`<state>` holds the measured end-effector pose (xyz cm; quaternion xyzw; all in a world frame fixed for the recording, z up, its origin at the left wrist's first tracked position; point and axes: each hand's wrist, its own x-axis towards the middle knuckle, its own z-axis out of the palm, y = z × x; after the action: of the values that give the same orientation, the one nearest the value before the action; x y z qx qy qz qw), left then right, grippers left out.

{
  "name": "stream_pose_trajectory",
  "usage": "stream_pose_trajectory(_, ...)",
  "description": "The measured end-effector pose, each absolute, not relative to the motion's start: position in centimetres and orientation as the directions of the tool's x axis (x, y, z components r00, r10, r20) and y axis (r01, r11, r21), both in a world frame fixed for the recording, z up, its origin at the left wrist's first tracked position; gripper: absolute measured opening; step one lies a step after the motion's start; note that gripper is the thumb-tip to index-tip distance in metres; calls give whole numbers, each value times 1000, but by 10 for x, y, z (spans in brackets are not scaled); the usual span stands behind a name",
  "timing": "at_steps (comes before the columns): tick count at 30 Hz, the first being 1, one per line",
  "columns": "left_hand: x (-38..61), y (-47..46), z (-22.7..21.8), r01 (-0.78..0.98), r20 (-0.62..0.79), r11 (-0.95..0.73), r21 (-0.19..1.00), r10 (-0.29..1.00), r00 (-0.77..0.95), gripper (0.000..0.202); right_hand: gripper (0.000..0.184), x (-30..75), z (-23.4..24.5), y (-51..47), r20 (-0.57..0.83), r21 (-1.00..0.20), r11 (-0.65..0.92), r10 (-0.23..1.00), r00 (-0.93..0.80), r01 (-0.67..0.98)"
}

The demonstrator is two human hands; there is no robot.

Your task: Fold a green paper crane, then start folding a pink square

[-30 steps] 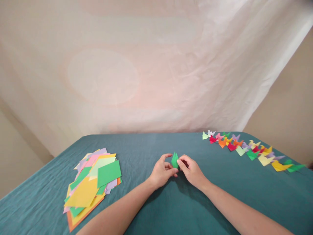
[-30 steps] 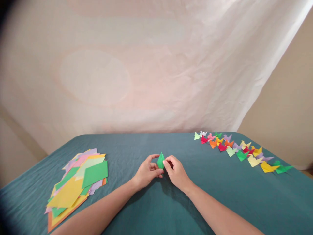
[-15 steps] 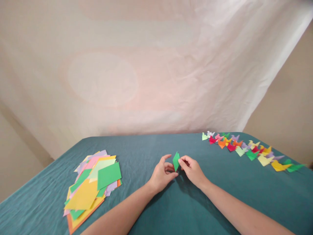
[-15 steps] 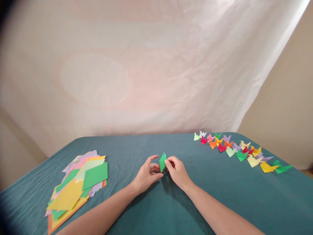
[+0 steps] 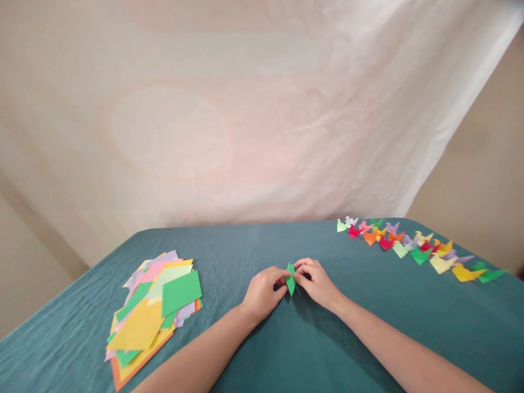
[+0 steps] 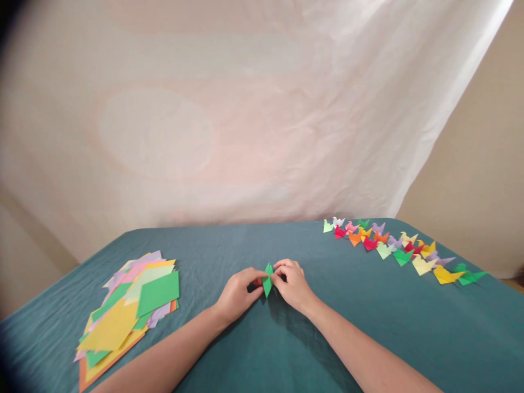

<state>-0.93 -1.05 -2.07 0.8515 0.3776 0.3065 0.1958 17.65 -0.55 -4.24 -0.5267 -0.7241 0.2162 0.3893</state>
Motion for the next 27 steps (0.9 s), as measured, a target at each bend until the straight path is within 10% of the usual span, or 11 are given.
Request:
stream_pose_trajectory(5, -11, -13, -14, 570, 412, -746, 345, 666, 622, 19, 18, 177, -43, -7, 319, -644, 346, 932, -172, 682)
stream_pose_trajectory(19, -16, -8, -11, 474, 320, -846, 244, 532, 784, 21, 10, 180, -45, -13, 407, -503, 365, 900, -158, 783)
stream_pose_trajectory(27, -14, -6, -8, 471, 312, -862, 190, 507, 803, 23, 12, 185, -26, -16, 380, -550, 573, 819, -429, 607)
